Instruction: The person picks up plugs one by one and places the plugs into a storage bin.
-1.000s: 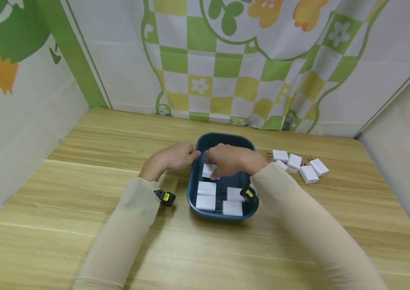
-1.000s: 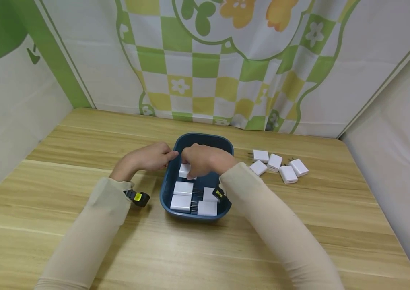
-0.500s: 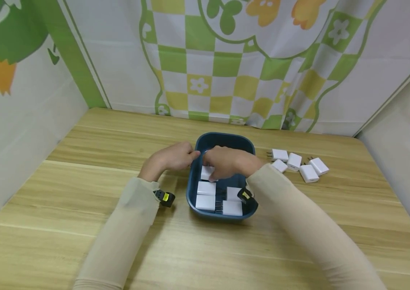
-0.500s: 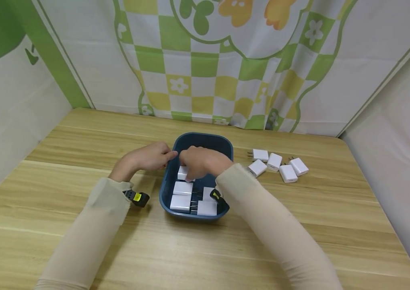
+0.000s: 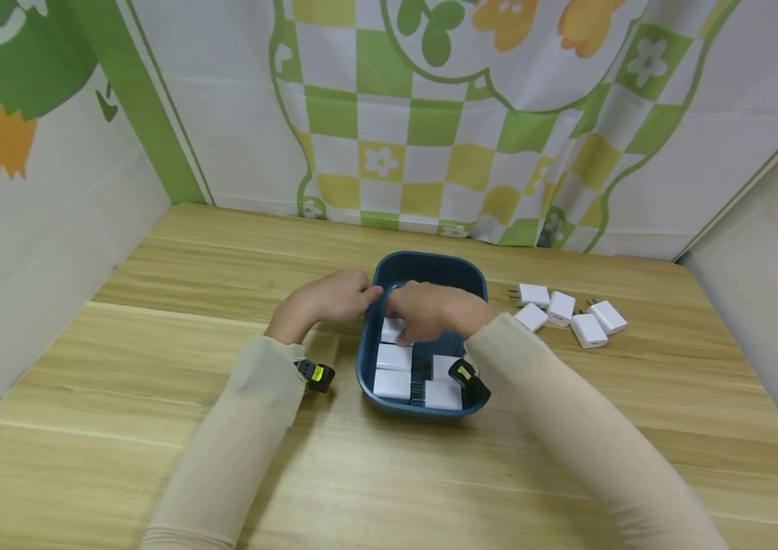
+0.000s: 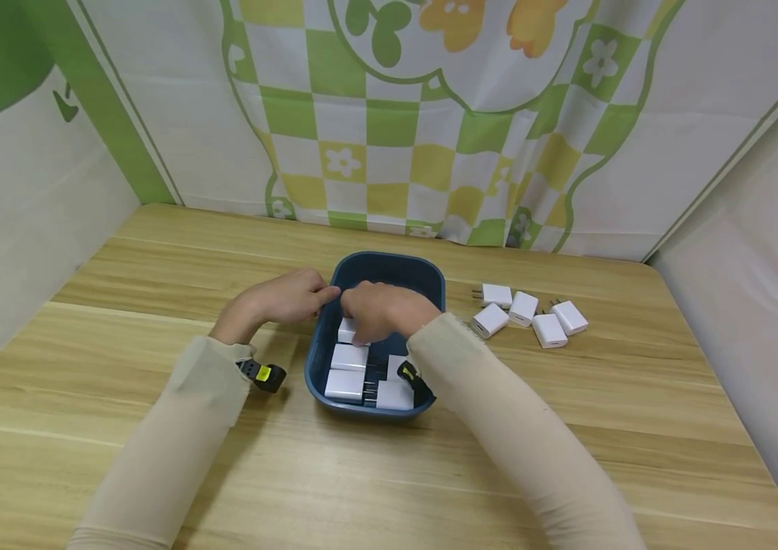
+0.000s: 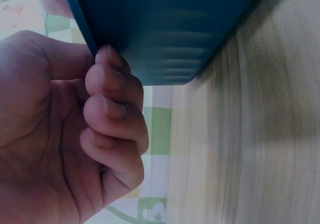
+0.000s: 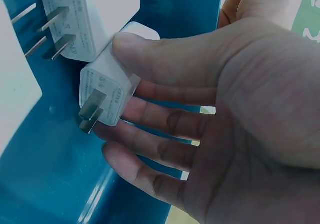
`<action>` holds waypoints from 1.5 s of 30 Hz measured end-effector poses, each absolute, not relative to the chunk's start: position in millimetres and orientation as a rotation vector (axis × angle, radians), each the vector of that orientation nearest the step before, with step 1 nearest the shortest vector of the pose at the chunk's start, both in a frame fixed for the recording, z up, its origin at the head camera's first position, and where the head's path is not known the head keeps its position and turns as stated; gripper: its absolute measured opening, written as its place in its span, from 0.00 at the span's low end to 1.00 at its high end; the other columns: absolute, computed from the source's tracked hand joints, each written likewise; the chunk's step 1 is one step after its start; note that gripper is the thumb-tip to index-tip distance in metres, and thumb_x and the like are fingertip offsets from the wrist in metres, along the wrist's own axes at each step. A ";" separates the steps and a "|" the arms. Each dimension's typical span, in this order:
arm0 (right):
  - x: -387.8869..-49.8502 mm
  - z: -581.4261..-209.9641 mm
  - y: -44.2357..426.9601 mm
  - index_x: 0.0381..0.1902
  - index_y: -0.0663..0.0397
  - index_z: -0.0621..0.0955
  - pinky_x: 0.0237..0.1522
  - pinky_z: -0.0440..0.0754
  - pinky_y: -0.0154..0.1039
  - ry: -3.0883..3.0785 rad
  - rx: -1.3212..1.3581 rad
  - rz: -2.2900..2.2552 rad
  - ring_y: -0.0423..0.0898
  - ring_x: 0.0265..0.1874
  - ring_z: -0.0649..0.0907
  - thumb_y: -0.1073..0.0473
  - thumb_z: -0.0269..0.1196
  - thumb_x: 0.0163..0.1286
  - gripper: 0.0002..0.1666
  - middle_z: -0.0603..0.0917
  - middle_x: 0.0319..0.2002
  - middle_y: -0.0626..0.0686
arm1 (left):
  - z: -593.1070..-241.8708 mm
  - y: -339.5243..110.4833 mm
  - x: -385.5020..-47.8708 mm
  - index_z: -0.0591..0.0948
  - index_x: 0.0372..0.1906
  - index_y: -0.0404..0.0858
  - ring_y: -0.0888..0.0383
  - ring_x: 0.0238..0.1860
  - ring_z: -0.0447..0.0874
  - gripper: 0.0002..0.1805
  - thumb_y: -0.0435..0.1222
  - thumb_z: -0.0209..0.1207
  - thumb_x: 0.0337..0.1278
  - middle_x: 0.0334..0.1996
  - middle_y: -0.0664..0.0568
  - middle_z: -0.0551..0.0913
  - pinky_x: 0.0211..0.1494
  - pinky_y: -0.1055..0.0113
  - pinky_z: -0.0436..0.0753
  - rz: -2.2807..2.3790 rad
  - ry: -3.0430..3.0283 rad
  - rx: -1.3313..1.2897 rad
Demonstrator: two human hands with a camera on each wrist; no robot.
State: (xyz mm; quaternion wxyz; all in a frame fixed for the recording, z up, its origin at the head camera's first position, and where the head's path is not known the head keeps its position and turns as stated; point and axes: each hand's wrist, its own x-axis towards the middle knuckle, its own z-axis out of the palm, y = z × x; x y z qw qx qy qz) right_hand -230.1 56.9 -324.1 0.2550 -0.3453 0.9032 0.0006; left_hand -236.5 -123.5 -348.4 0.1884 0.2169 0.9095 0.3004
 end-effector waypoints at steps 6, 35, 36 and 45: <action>-229.7 -325.2 56.1 0.64 0.56 0.78 0.53 0.81 0.43 2.453 -0.920 0.002 0.46 0.52 0.82 0.55 0.68 0.71 0.26 0.81 0.57 0.53 | -350.0 -123.5 -236.4 0.72 0.18 0.42 0.62 0.14 0.60 0.26 0.40 0.44 0.81 0.14 0.57 0.66 0.21 0.69 0.62 0.841 2.562 0.603; -230.9 -327.3 57.3 0.61 0.56 0.79 0.46 0.82 0.41 2.447 -0.900 -0.057 0.44 0.41 0.82 0.62 0.66 0.69 0.23 0.83 0.53 0.54 | -347.7 -123.3 -235.5 0.71 0.18 0.42 0.62 0.14 0.60 0.26 0.40 0.44 0.81 0.14 0.56 0.67 0.21 0.69 0.62 0.825 2.563 0.585; -230.6 -327.1 57.3 0.61 0.56 0.79 0.46 0.82 0.41 2.448 -0.899 -0.059 0.44 0.41 0.82 0.62 0.66 0.69 0.23 0.83 0.53 0.54 | -347.9 -123.5 -235.7 0.71 0.18 0.42 0.62 0.14 0.60 0.26 0.40 0.44 0.81 0.14 0.56 0.67 0.21 0.69 0.62 0.825 2.563 0.586; -229.4 -326.7 56.4 0.58 0.55 0.82 0.41 0.81 0.39 2.432 -0.924 -0.086 0.45 0.38 0.82 0.64 0.65 0.70 0.19 0.84 0.49 0.52 | -348.7 -123.4 -236.2 0.71 0.19 0.42 0.62 0.14 0.60 0.26 0.40 0.44 0.81 0.14 0.57 0.66 0.21 0.69 0.61 0.836 2.562 0.588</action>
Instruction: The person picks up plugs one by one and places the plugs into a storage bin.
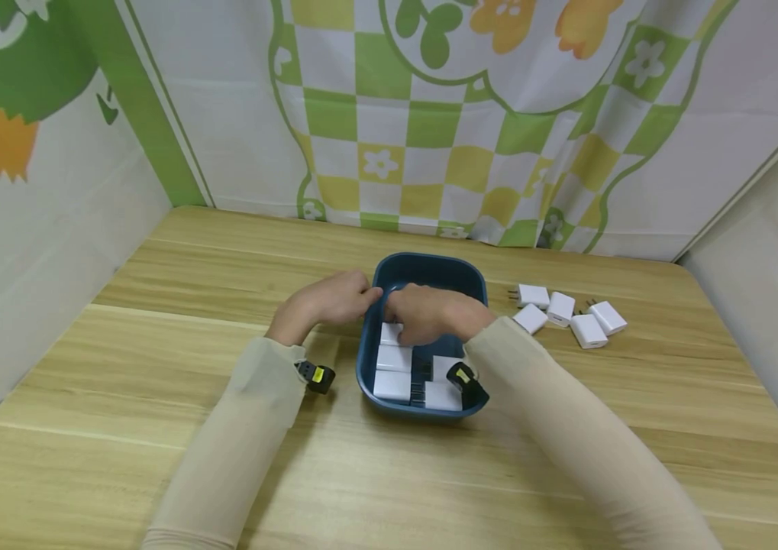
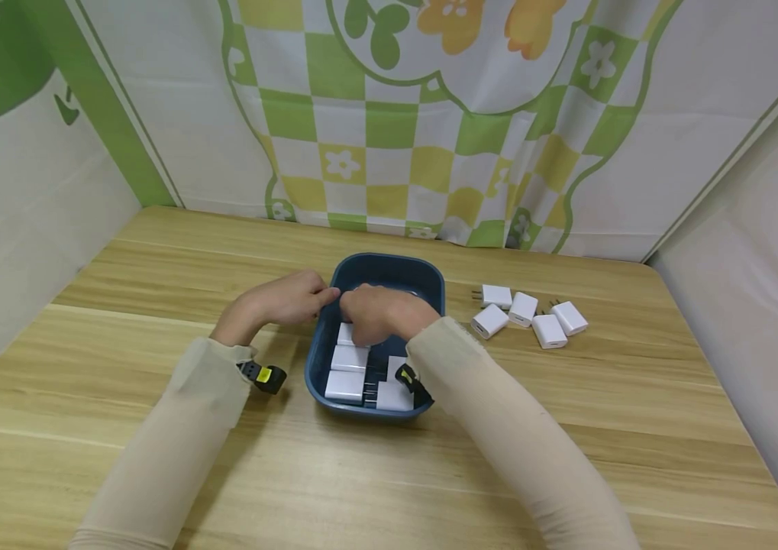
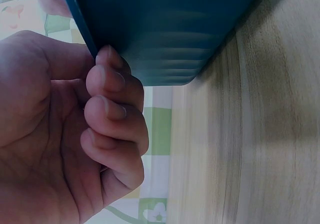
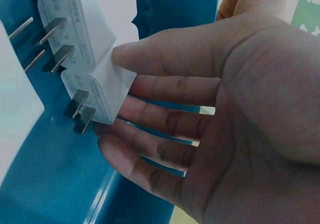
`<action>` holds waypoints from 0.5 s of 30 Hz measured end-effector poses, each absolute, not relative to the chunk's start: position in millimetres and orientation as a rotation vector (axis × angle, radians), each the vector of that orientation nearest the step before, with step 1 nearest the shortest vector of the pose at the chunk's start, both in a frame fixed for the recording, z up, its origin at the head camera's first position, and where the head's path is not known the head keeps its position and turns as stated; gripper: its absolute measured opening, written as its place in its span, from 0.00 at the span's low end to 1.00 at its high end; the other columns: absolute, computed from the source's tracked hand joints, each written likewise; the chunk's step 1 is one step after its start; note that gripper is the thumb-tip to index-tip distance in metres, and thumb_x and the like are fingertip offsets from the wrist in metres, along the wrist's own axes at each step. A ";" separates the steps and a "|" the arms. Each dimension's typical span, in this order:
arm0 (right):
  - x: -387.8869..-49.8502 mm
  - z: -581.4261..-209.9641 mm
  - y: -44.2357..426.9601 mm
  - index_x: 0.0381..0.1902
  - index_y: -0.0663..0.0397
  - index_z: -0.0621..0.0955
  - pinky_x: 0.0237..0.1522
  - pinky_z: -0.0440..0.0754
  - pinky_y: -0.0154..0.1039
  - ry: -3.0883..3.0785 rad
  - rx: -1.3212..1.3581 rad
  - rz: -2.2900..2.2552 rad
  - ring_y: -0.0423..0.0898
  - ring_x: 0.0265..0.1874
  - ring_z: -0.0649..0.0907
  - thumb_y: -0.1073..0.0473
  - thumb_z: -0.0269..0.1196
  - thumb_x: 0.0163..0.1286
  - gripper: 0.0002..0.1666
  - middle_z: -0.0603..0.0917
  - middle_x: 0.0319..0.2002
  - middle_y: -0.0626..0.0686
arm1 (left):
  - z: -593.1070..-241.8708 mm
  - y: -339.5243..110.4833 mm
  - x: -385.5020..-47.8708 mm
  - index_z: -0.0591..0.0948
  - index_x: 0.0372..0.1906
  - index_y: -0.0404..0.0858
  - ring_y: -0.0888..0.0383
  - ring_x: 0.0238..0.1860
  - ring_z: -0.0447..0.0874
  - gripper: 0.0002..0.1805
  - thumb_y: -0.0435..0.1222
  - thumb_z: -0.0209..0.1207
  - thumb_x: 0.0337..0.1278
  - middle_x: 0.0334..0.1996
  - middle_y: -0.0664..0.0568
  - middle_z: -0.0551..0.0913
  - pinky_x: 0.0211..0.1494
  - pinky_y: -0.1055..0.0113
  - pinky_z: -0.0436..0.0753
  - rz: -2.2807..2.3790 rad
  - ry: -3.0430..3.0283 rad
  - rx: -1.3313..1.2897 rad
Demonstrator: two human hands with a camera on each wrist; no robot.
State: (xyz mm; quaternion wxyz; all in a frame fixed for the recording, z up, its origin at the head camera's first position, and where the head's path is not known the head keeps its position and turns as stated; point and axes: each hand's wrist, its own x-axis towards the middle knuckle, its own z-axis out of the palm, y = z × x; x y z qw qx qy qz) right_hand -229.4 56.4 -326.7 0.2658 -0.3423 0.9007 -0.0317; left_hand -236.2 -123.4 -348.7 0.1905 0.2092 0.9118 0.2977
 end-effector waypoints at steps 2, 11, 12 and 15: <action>-229.3 -325.8 56.9 0.57 0.55 0.82 0.40 0.80 0.38 2.432 -0.929 -0.083 0.45 0.37 0.82 0.64 0.65 0.70 0.18 0.84 0.47 0.50 | -348.5 -123.1 -236.2 0.71 0.19 0.42 0.62 0.15 0.60 0.26 0.40 0.44 0.81 0.14 0.57 0.66 0.21 0.69 0.61 0.837 2.561 0.584; -228.3 -315.1 62.6 0.65 0.60 0.77 0.54 0.81 0.45 2.434 -0.984 -0.079 0.48 0.55 0.82 0.62 0.61 0.73 0.24 0.81 0.58 0.57 | -348.5 -123.0 -235.9 0.71 0.18 0.42 0.62 0.14 0.60 0.26 0.40 0.44 0.81 0.14 0.57 0.66 0.21 0.68 0.61 0.830 2.568 0.583; -227.6 -313.7 63.5 0.65 0.60 0.77 0.55 0.81 0.45 2.435 -0.982 -0.083 0.49 0.57 0.81 0.62 0.60 0.73 0.24 0.81 0.60 0.57 | -348.5 -123.1 -236.0 0.71 0.18 0.42 0.62 0.14 0.60 0.26 0.40 0.44 0.81 0.13 0.57 0.66 0.21 0.68 0.61 0.828 2.569 0.582; -224.4 -308.8 65.4 0.67 0.59 0.76 0.57 0.80 0.46 2.442 -0.972 -0.091 0.50 0.59 0.80 0.61 0.60 0.74 0.25 0.80 0.62 0.56 | -348.0 -123.2 -236.0 0.71 0.18 0.42 0.62 0.14 0.60 0.26 0.40 0.44 0.81 0.13 0.57 0.66 0.21 0.68 0.61 0.824 2.568 0.579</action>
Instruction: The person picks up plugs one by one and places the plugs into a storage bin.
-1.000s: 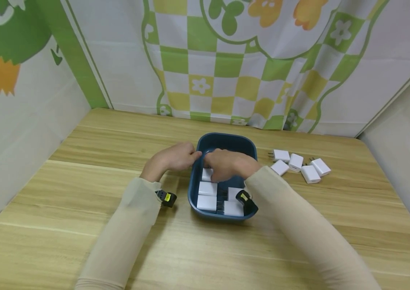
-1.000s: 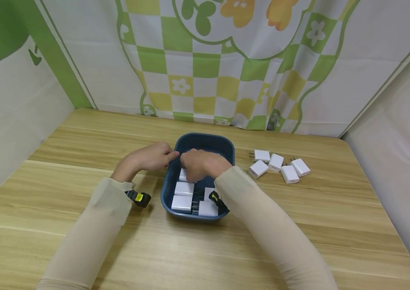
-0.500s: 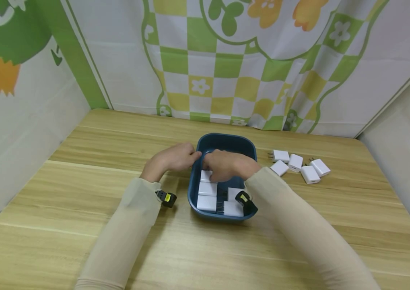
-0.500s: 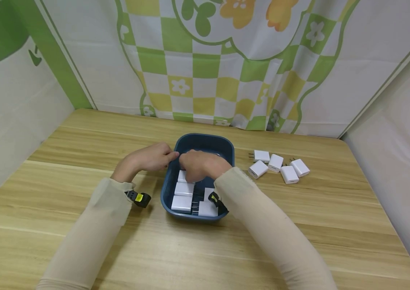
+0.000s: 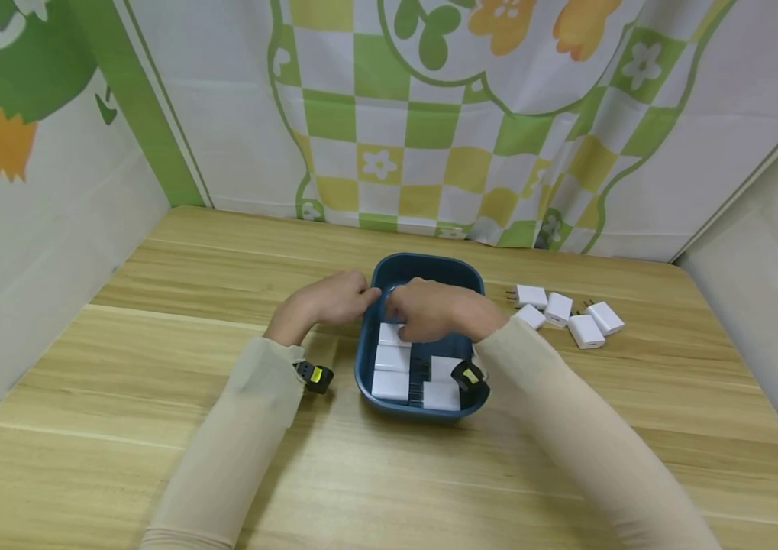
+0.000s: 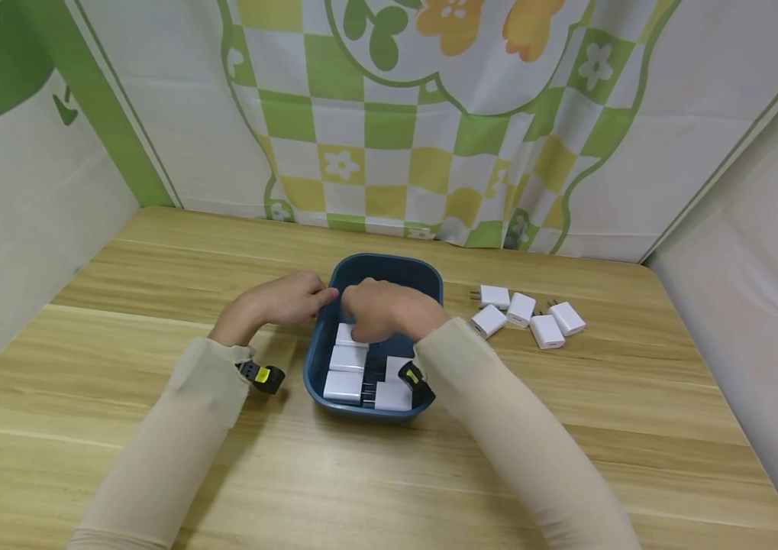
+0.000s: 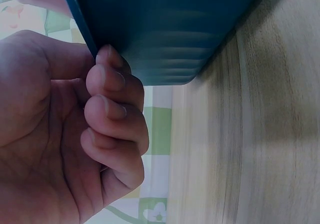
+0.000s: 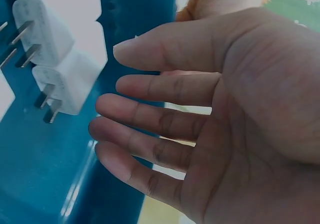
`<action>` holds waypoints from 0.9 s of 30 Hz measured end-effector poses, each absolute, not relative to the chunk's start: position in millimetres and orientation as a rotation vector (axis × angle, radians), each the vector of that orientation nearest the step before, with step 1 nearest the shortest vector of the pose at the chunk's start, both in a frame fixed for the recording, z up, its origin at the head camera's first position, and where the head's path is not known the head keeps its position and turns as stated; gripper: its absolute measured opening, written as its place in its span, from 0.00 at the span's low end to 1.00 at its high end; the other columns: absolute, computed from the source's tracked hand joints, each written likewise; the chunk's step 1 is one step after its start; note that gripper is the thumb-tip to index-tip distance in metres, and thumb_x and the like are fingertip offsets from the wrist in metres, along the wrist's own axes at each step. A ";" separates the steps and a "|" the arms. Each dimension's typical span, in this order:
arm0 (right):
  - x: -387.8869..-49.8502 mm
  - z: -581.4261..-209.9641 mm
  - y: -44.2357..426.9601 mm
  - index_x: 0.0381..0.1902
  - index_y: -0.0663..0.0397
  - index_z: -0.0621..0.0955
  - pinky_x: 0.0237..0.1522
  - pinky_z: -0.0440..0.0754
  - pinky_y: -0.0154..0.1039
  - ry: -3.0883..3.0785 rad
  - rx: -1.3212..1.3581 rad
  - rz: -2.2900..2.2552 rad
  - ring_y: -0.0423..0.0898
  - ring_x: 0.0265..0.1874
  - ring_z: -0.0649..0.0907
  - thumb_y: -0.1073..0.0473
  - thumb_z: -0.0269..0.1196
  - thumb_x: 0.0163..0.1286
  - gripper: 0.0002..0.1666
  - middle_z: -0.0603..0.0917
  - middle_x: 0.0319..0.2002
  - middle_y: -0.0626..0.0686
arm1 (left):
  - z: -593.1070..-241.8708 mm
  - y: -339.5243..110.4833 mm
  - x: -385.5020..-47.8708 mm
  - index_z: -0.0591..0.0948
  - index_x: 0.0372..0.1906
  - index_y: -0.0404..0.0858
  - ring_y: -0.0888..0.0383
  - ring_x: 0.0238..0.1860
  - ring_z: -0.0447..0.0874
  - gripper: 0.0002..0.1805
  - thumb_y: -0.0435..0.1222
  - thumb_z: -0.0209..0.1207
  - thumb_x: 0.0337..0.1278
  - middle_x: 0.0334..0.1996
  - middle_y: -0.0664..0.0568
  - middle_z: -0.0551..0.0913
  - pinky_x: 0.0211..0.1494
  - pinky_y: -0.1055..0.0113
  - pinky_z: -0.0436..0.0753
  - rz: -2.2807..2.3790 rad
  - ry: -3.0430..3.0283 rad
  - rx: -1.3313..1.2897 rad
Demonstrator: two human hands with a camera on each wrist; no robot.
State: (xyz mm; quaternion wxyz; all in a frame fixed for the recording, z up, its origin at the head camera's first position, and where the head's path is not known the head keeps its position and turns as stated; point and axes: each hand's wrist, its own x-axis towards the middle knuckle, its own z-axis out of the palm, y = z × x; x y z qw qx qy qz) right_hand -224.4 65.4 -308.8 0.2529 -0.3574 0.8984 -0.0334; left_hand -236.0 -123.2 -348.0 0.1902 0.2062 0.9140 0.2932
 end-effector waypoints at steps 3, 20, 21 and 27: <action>-220.8 -304.2 68.1 0.68 0.58 0.75 0.59 0.79 0.47 2.452 -0.968 -0.098 0.50 0.61 0.79 0.59 0.60 0.75 0.26 0.79 0.63 0.56 | -347.8 -123.4 -236.4 0.71 0.17 0.42 0.62 0.14 0.60 0.27 0.41 0.44 0.81 0.13 0.57 0.66 0.21 0.68 0.61 0.820 2.565 0.581; -199.2 -281.2 101.4 0.68 0.58 0.75 0.61 0.76 0.49 2.579 -1.034 -0.262 0.52 0.62 0.77 0.55 0.61 0.76 0.26 0.78 0.63 0.57 | -348.4 -122.2 -236.5 0.71 0.17 0.43 0.62 0.14 0.62 0.26 0.40 0.45 0.80 0.13 0.57 0.66 0.21 0.68 0.62 0.817 2.581 0.589; -197.4 -280.9 103.7 0.68 0.58 0.75 0.61 0.76 0.50 2.590 -1.028 -0.272 0.52 0.62 0.77 0.55 0.61 0.76 0.26 0.78 0.63 0.57 | -348.5 -122.1 -236.7 0.71 0.17 0.43 0.62 0.14 0.62 0.26 0.40 0.45 0.80 0.13 0.57 0.66 0.21 0.68 0.62 0.813 2.586 0.591; -187.7 -281.0 116.7 0.66 0.58 0.77 0.59 0.77 0.50 2.640 -1.021 -0.394 0.52 0.59 0.78 0.55 0.62 0.75 0.26 0.78 0.62 0.56 | -349.4 -122.1 -236.9 0.70 0.15 0.44 0.62 0.14 0.62 0.27 0.40 0.46 0.79 0.12 0.57 0.66 0.21 0.68 0.63 0.800 2.605 0.602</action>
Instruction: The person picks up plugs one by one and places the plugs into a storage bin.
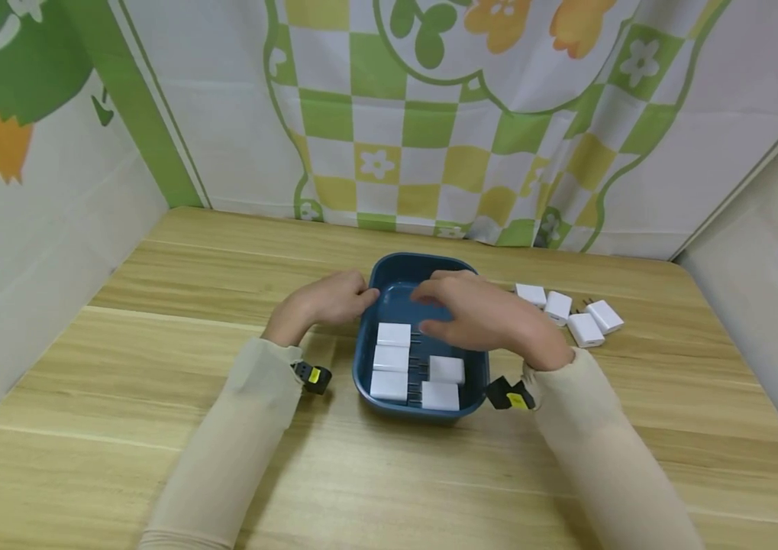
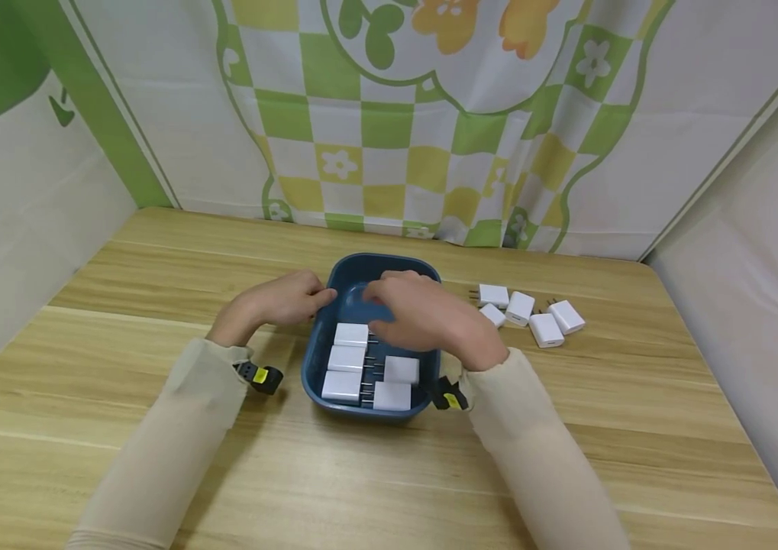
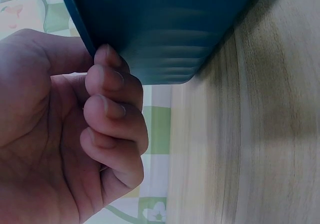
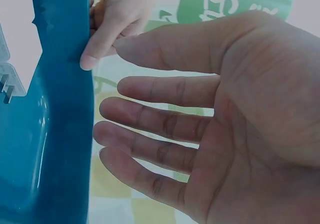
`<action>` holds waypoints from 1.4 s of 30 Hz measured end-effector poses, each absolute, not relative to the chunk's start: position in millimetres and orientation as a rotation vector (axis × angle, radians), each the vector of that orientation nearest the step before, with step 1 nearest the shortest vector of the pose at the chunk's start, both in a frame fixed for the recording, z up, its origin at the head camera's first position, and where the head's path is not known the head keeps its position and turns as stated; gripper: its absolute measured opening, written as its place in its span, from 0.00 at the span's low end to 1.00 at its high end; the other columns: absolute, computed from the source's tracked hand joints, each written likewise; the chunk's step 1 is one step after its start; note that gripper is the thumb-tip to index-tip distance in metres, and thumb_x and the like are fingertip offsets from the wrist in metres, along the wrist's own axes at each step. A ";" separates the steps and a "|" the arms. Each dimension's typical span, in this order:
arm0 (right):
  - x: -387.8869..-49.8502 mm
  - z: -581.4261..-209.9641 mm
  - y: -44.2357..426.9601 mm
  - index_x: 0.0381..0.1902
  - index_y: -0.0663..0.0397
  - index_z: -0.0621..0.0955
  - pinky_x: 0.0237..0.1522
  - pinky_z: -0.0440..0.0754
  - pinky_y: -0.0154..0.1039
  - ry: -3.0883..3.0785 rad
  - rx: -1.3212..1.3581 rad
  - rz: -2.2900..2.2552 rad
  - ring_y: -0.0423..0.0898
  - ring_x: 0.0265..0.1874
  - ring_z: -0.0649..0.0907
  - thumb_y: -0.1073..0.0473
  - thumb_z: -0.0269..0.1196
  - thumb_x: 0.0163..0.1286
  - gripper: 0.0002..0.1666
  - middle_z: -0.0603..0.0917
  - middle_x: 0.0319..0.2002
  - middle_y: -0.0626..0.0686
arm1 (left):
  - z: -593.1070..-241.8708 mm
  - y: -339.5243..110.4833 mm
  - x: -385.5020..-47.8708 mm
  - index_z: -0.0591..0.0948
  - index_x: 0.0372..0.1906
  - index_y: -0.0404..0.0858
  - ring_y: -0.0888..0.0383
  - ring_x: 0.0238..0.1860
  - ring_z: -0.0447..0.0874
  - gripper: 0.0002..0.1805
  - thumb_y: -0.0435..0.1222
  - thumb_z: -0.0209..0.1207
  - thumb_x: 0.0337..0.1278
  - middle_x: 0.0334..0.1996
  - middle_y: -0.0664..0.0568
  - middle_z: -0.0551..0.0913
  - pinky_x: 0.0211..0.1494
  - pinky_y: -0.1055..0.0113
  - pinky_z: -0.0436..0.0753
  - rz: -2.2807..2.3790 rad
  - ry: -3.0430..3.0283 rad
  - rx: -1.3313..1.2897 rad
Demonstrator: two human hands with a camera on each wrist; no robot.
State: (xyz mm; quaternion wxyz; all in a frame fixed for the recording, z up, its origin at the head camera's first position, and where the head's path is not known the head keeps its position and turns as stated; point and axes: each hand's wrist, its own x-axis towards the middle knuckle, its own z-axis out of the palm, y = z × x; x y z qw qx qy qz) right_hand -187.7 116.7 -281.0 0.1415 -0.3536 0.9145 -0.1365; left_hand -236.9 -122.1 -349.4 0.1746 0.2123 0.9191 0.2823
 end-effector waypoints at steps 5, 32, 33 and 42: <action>-182.0 -282.3 130.1 0.65 0.57 0.78 0.54 0.79 0.49 2.681 -1.024 -0.477 0.50 0.54 0.80 0.55 0.64 0.74 0.25 0.79 0.59 0.55 | -348.2 -121.1 -235.4 0.69 0.15 0.44 0.62 0.14 0.61 0.27 0.40 0.46 0.79 0.12 0.57 0.65 0.21 0.68 0.62 0.797 2.610 0.588; -180.7 -294.1 198.6 0.60 0.63 0.80 0.50 0.81 0.55 2.863 -0.881 -0.693 0.57 0.51 0.82 0.60 0.66 0.71 0.22 0.83 0.54 0.60 | -347.7 -120.3 -234.4 0.68 0.16 0.44 0.61 0.14 0.60 0.27 0.41 0.46 0.80 0.13 0.57 0.65 0.22 0.67 0.63 0.793 2.603 0.568; -182.1 -294.2 201.0 0.60 0.64 0.79 0.51 0.80 0.55 2.874 -0.872 -0.692 0.58 0.51 0.82 0.61 0.66 0.71 0.22 0.83 0.54 0.60 | -348.2 -120.4 -234.7 0.68 0.16 0.44 0.61 0.14 0.60 0.27 0.41 0.46 0.80 0.13 0.57 0.65 0.22 0.67 0.63 0.793 2.602 0.565; -193.5 -298.9 216.7 0.59 0.66 0.79 0.52 0.79 0.58 2.930 -0.689 -0.559 0.61 0.51 0.82 0.60 0.65 0.71 0.22 0.82 0.54 0.65 | -347.8 -123.1 -234.0 0.68 0.16 0.44 0.62 0.14 0.59 0.27 0.41 0.45 0.80 0.12 0.57 0.64 0.21 0.68 0.62 0.813 2.593 0.570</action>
